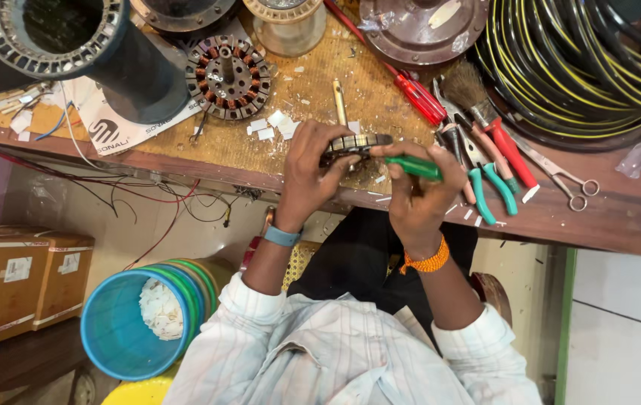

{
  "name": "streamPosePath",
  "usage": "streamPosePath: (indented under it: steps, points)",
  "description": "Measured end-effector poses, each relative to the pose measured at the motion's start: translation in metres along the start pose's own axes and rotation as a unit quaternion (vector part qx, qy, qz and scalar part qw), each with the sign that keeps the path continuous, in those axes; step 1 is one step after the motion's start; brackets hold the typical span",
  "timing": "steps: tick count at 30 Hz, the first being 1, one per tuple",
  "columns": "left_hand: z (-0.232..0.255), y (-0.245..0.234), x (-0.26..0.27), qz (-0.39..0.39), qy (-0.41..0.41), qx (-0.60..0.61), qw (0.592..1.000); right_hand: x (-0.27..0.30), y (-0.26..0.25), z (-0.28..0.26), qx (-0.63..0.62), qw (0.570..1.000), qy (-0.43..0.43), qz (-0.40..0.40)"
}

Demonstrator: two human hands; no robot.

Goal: The person works on a small cylindrical electrical component, likely a motor rotor, using a screwdriver and scissors. They adjust internal parts, cut small white pieces, and insert them into the component while seated at a cluttered workbench.

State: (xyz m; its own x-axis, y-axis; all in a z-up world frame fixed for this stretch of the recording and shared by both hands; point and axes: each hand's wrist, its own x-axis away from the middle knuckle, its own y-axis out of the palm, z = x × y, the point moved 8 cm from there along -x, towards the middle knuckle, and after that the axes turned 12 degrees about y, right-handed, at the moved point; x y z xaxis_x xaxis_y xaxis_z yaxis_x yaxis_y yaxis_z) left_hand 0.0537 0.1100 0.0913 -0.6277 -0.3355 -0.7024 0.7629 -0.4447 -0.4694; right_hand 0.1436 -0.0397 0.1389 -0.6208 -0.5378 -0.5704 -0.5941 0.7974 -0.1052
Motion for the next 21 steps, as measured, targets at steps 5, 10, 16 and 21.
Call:
streamPosePath:
  steps: [5, 10, 16, 21]
  points:
    - [-0.009, -0.007, 0.008, 0.013, 0.061, 0.076, 0.995, 0.006, -0.027, 0.039, -0.197, 0.963, 0.169, 0.069]
    - [-0.028, 0.012, 0.025, 0.013, -0.042, 0.153, 0.987, 0.002, -0.033, 0.058, -0.338, 0.911, 0.218, 0.094]
    - [-0.02, 0.027, 0.019, 0.0, -0.006, 0.105, 0.994, 0.004, -0.037, 0.05, -0.333, 0.917, 0.205, 0.083]
    - [-0.008, 0.03, 0.004, -0.012, 0.026, 0.123, 0.992, 0.001, -0.054, 0.039, -0.283, 0.939, 0.169, 0.103]
